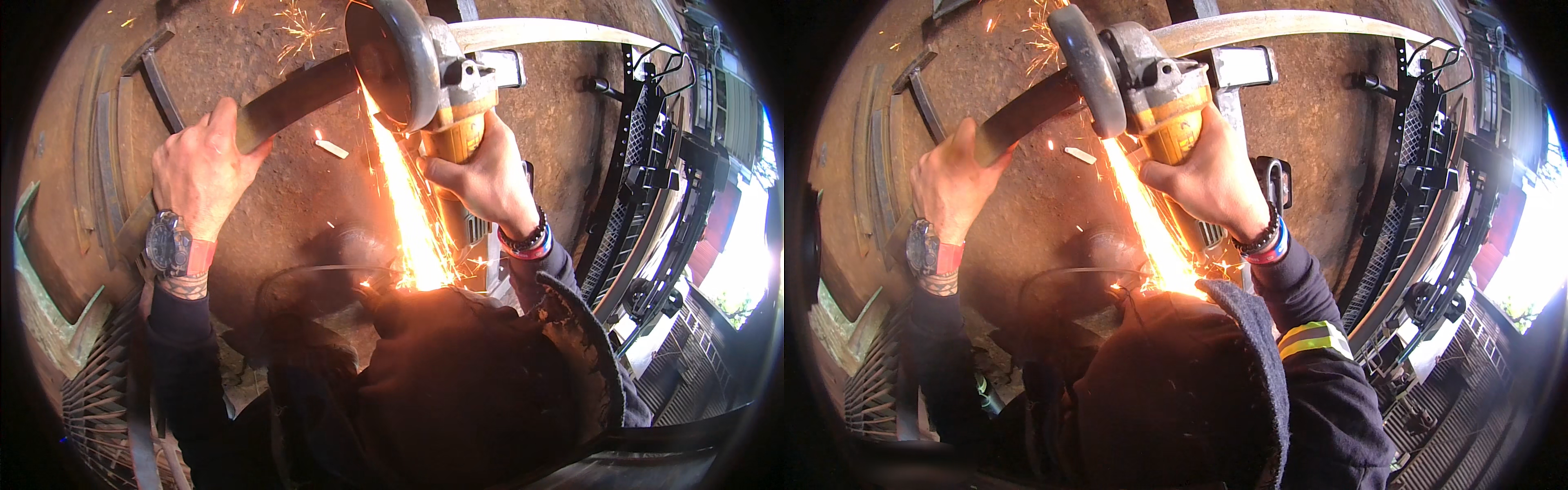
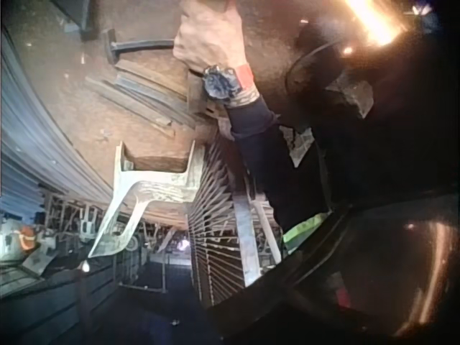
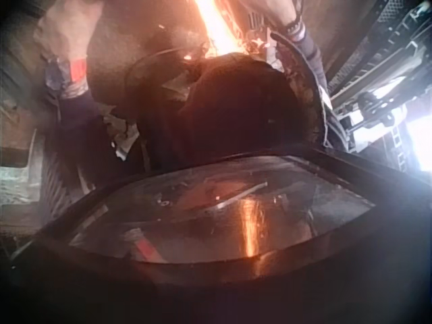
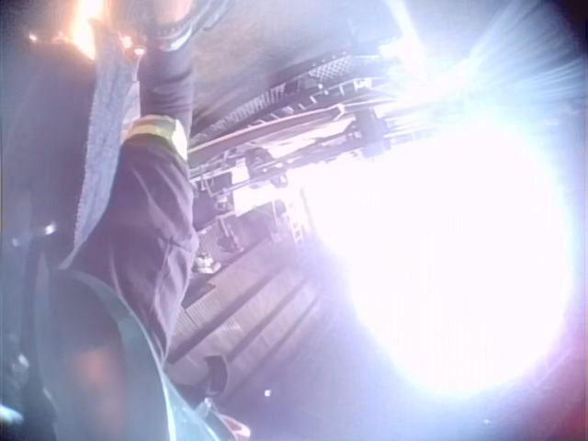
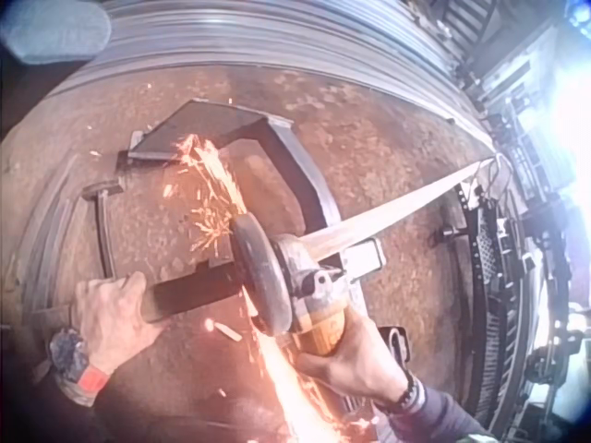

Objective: The person uses an angle grinder to cut a curved metal bar into smaller segments. They measure the bar with a tape measure and mark it with a square and marker before cutting. The person repeats this process multiple times, creating several cut pieces.

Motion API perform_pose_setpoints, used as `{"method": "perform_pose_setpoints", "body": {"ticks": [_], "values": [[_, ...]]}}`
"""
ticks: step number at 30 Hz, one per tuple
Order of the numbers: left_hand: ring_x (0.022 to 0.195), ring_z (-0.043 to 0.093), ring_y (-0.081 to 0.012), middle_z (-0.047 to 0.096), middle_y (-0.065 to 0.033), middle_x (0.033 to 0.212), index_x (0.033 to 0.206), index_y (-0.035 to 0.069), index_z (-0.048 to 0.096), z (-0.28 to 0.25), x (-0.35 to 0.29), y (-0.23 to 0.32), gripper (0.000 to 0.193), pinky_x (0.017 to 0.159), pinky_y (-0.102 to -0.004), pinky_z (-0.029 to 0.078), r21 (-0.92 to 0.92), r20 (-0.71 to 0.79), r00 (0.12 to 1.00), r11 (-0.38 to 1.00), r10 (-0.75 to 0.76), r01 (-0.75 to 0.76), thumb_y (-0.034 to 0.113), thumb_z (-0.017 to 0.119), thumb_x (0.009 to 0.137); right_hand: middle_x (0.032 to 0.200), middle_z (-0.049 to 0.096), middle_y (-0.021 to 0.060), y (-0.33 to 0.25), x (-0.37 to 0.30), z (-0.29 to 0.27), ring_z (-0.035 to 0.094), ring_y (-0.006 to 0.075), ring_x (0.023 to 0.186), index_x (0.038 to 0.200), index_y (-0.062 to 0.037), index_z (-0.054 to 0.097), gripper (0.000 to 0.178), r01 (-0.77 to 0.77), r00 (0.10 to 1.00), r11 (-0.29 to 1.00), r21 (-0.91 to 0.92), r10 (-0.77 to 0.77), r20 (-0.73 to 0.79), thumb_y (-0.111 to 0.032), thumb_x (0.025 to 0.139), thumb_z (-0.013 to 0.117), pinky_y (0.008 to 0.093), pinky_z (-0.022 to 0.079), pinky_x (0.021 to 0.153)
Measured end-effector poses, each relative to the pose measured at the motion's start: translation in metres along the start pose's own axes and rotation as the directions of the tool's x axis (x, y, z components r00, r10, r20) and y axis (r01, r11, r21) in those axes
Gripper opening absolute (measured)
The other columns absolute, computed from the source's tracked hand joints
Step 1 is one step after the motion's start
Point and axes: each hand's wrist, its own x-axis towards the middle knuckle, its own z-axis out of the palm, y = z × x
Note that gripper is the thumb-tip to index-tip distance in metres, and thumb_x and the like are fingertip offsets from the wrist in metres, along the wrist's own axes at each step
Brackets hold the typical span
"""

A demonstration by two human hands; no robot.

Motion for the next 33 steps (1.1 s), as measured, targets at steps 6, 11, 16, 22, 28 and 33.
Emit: {"method": "perform_pose_setpoints", "body": {"ticks": [6,11,16,22,28,33], "values": [[0.072,0.07,-0.0384,0.071,-0.013,0.078,0.09,0.008,0.057,0.004,0.001,-0.002,0.044,0.059,-0.0493,0.054,-0.014,-0.007,1.0,1.0,0.016,-0.016,0.037,0.085,0.074,0.103,0.072,0.0172,-0.006,-0.001,-0.002,0.07,0.0251,0.094,0.118,0.0038,0.059,0.057,-0.023,1.0,0.999,-0.035,0.023,-0.002,-0.016,0.068,0.078,0.0369,0.055,0.087],[0.072,0.07,-0.0377,0.07,-0.013,0.077,0.089,0.008,0.056,0.001,0.0,-0.001,0.044,0.06,-0.0487,0.055,-0.01,0.0,1.0,1.0,0.002,-0.002,0.038,0.084,0.075,0.1,0.072,0.0171,0.004,-0.011,-0.002,0.07,0.0248,0.09,0.115,0.0047,0.06,0.054,0.015,1.0,0.998,-0.067,-0.015,-0.007,-0.015,0.068,0.078,0.0363,0.056,0.084],[0.073,0.07,-0.0373,0.071,-0.0129,0.078,0.09,0.008,0.056,0.001,0.001,0.0,0.043,0.06,-0.0487,0.055,0.003,0.008,1.0,1.0,-0.001,0.001,0.039,0.083,0.076,0.101,0.071,0.0173,0.0,-0.02,-0.003,0.07,0.0262,0.091,0.114,0.0053,0.06,0.054,-0.057,0.998,0.996,-0.064,0.057,-0.001,-0.014,0.067,0.079,0.0371,0.055,0.085],[0.073,0.07,-0.0375,0.071,-0.0128,0.078,0.091,0.008,0.057,0.002,0.0,0.0,0.043,0.06,-0.0492,0.055,0.008,0.003,1.0,1.0,-0.003,0.003,0.039,0.084,0.076,0.107,0.07,0.0109,0.002,-0.01,-0.003,0.068,0.0176,0.095,0.123,0.0027,0.056,0.058,-0.03,0.999,0.998,-0.063,0.033,0.035,-0.004,0.07,0.08,0.0337,0.055,0.087],[0.073,0.07,-0.0377,0.071,-0.013,0.078,0.089,0.008,0.057,0.006,0.001,-0.002,0.043,0.06,-0.0492,0.055,-0.003,-0.015,1.0,1.0,0.009,-0.01,0.038,0.085,0.075,0.106,0.071,0.0118,-0.004,0.003,-0.001,0.069,0.0184,0.094,0.122,0.0035,0.056,0.055,0.01,1.0,0.998,-0.055,-0.009,0.011,-0.004,0.072,0.078,0.0347,0.056,0.087],[0.073,0.07,-0.0379,0.071,-0.0131,0.078,0.089,0.008,0.057,0.006,0.001,-0.003,0.044,0.059,-0.0492,0.054,-0.019,-0.006,1.0,1.0,0.014,-0.014,0.038,0.085,0.074,0.105,0.071,0.0108,0.0,0.002,-0.003,0.069,0.0179,0.093,0.12,0.0035,0.056,0.055,0.016,1.0,0.995,-0.097,-0.015,0.01,-0.005,0.071,0.079,0.0346,0.056,0.087]]}}
